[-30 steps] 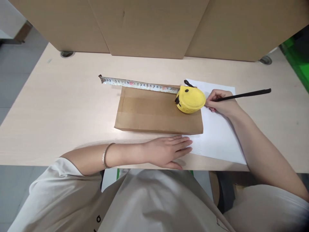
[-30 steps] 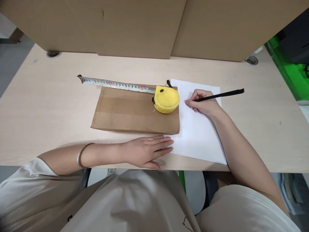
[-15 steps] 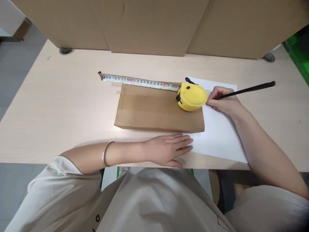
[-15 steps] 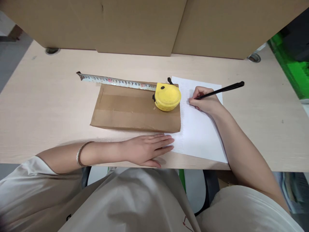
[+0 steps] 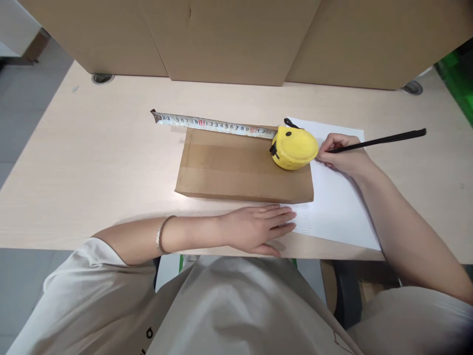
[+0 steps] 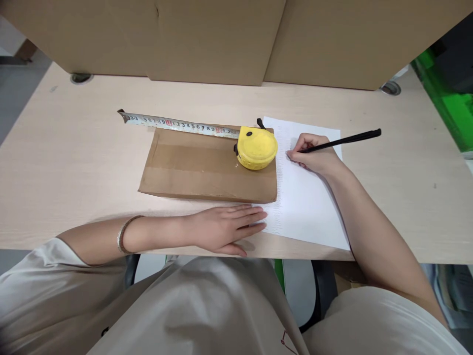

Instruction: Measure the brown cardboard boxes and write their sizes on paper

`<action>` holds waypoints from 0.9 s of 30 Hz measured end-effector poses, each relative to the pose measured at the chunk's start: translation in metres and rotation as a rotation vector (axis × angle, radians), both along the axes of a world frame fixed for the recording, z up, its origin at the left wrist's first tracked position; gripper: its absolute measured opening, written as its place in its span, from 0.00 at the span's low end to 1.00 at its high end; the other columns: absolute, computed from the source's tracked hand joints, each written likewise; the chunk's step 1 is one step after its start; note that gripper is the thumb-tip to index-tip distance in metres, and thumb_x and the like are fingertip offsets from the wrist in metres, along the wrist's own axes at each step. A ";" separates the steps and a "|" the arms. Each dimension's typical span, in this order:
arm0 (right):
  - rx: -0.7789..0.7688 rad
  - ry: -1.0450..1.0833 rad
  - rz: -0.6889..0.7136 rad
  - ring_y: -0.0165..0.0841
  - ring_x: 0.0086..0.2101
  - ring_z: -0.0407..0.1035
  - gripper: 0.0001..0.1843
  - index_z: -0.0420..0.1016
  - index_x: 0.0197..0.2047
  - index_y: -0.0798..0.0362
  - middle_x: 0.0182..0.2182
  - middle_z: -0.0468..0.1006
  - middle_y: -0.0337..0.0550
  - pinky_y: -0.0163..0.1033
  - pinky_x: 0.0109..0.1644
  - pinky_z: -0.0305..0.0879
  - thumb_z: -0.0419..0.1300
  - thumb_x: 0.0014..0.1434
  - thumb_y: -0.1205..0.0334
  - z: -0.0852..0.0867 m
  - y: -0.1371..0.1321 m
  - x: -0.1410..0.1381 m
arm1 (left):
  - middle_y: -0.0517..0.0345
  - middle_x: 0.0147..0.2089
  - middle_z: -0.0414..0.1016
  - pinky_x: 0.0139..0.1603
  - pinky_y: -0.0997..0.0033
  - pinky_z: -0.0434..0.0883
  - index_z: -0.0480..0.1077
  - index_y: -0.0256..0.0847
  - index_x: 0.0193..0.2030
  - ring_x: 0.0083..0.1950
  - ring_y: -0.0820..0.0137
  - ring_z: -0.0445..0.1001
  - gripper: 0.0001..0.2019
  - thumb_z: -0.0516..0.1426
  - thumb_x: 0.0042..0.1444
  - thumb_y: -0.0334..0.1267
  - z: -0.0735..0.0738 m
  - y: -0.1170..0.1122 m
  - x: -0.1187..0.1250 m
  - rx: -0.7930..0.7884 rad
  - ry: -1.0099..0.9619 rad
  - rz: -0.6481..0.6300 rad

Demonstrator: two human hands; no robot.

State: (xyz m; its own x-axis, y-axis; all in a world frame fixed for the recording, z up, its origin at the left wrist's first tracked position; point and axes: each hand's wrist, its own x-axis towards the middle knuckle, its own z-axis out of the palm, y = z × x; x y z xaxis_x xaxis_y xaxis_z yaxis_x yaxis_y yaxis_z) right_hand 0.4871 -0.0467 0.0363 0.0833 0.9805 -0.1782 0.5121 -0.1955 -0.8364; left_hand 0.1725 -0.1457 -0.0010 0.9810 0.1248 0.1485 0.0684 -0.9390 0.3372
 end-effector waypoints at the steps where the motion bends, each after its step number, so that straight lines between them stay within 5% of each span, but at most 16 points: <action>1: 0.001 -0.003 -0.001 0.28 0.22 0.58 0.15 0.68 0.24 0.49 0.19 0.69 0.38 0.39 0.30 0.51 0.72 0.47 0.69 0.000 0.001 0.000 | 0.31 0.84 0.69 0.91 0.53 0.64 0.70 0.23 0.81 0.88 0.47 0.66 0.40 0.54 0.81 0.61 0.000 0.000 0.000 0.006 0.006 -0.001; 9: 0.009 -0.067 0.045 0.29 0.24 0.58 0.19 0.65 0.25 0.48 0.20 0.68 0.37 0.39 0.31 0.53 0.73 0.49 0.70 -0.004 0.004 0.007 | 0.30 0.84 0.68 0.91 0.51 0.65 0.70 0.21 0.80 0.88 0.45 0.66 0.40 0.51 0.82 0.60 0.002 0.000 0.002 0.024 0.037 -0.011; 15: 0.070 0.099 0.033 0.27 0.19 0.57 0.20 0.67 0.24 0.49 0.18 0.70 0.39 0.38 0.27 0.51 0.77 0.50 0.64 -0.011 0.001 0.011 | 0.32 0.85 0.67 0.91 0.52 0.64 0.70 0.23 0.81 0.89 0.47 0.64 0.41 0.50 0.82 0.61 0.005 0.002 0.002 0.033 0.073 -0.013; 27: 0.086 -0.042 0.018 0.26 0.25 0.58 0.15 0.69 0.22 0.52 0.22 0.71 0.38 0.37 0.32 0.52 0.71 0.49 0.76 -0.019 0.008 0.012 | 0.34 0.85 0.67 0.91 0.54 0.64 0.70 0.24 0.81 0.89 0.49 0.65 0.40 0.51 0.82 0.61 0.005 0.000 0.003 0.040 0.072 -0.004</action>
State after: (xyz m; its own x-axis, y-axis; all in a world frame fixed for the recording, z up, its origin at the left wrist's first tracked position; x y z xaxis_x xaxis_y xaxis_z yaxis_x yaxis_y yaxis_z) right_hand 0.4995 -0.0390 0.0171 0.0712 0.9934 -0.0900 0.5500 -0.1144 -0.8273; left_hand 0.1755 -0.1457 0.0041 0.9899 0.1159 0.0821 0.0871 -0.9519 0.2937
